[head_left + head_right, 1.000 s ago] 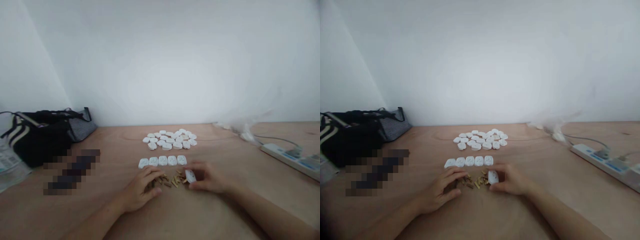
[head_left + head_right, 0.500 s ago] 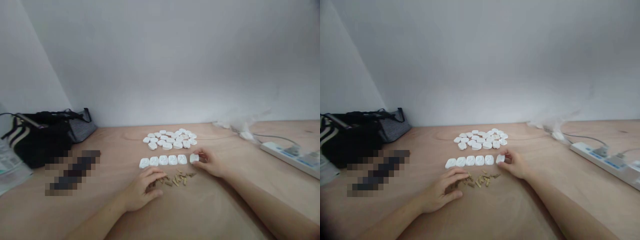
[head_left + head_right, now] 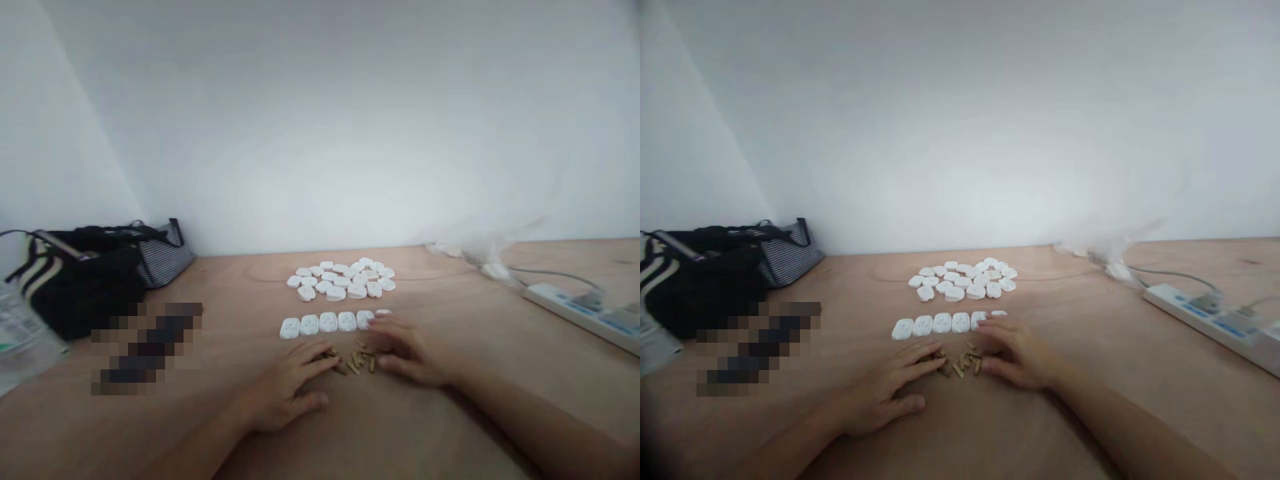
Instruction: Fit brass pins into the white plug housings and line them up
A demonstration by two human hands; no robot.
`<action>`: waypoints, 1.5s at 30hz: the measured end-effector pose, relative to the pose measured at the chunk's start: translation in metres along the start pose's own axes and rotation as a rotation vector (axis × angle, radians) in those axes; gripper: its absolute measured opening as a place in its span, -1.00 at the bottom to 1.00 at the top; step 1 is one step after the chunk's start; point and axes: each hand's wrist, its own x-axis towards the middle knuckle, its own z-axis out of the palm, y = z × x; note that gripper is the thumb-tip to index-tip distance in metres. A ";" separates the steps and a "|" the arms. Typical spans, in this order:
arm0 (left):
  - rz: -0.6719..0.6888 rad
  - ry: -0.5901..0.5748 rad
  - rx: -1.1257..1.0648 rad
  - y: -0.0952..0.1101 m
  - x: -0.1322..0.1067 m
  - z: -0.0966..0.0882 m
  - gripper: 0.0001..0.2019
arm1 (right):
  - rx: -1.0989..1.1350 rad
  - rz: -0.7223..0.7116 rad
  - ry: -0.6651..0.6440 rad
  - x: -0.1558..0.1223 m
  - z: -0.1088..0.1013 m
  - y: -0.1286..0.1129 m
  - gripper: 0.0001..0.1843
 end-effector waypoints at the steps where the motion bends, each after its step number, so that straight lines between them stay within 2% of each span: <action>1: 0.002 0.002 0.003 0.000 0.000 0.000 -0.48 | 0.006 -0.064 -0.114 -0.001 0.000 -0.006 -0.34; 4: 0.002 0.001 0.025 0.001 0.000 0.000 -0.48 | -0.019 -0.095 -0.324 0.000 0.001 -0.020 -0.19; 7: 0.008 -0.006 0.039 0.002 -0.001 -0.001 -0.48 | -0.033 -0.062 -0.371 0.001 0.003 -0.024 -0.18; 11: 0.001 -0.017 0.044 0.003 -0.001 -0.001 -0.47 | -0.027 -0.066 -0.354 0.002 0.004 -0.022 -0.18; 14: 0.010 0.039 0.004 0.001 -0.001 0.001 -0.47 | -0.032 -0.061 -0.329 0.002 0.005 -0.021 -0.18; 18: -0.011 0.279 -0.010 -0.012 0.002 0.002 -0.57 | -0.018 -0.061 -0.258 0.000 0.007 -0.018 -0.25; 20: -0.080 0.415 0.030 -0.025 0.004 -0.001 -0.64 | 0.005 -0.063 -0.209 -0.001 0.008 -0.017 -0.31; 22: -0.147 0.478 0.053 -0.039 0.004 -0.004 -0.60 | 0.022 -0.053 -0.157 -0.002 0.009 -0.017 -0.36; 25: -0.244 0.422 0.020 -0.060 0.002 -0.007 -0.47 | 0.023 -0.029 -0.112 -0.001 0.009 -0.018 -0.44; 28: -0.288 0.339 -0.049 -0.071 -0.001 -0.008 -0.46 | 0.000 -0.026 -0.097 0.001 0.007 -0.020 -0.52; 31: -0.280 0.359 -0.084 -0.075 -0.002 -0.008 -0.50 | -0.036 -0.038 -0.086 0.005 0.006 -0.022 -0.58; 34: -0.260 0.442 -0.075 -0.068 -0.002 -0.010 -0.52 | -0.062 -0.056 -0.059 0.008 0.008 -0.023 -0.64; 37: -0.218 0.513 -0.082 -0.047 -0.001 -0.009 -0.53 | -0.050 -0.018 0.029 0.012 0.017 -0.024 -0.68; 39: -0.177 0.500 -0.146 -0.027 0.001 -0.006 -0.48 | -0.018 0.025 0.108 0.016 0.023 -0.026 -0.65; 41: -0.126 0.441 -0.194 -0.008 0.005 -0.001 -0.44 | 0.019 0.029 0.147 0.020 0.028 -0.028 -0.53; 43: -0.071 0.406 -0.230 0.007 0.010 0.004 -0.46 | 0.049 0.003 0.123 0.024 0.030 -0.032 -0.37; 45: -0.049 0.380 -0.284 0.015 0.017 0.007 -0.45 | 0.071 -0.011 0.088 0.028 0.030 -0.034 -0.32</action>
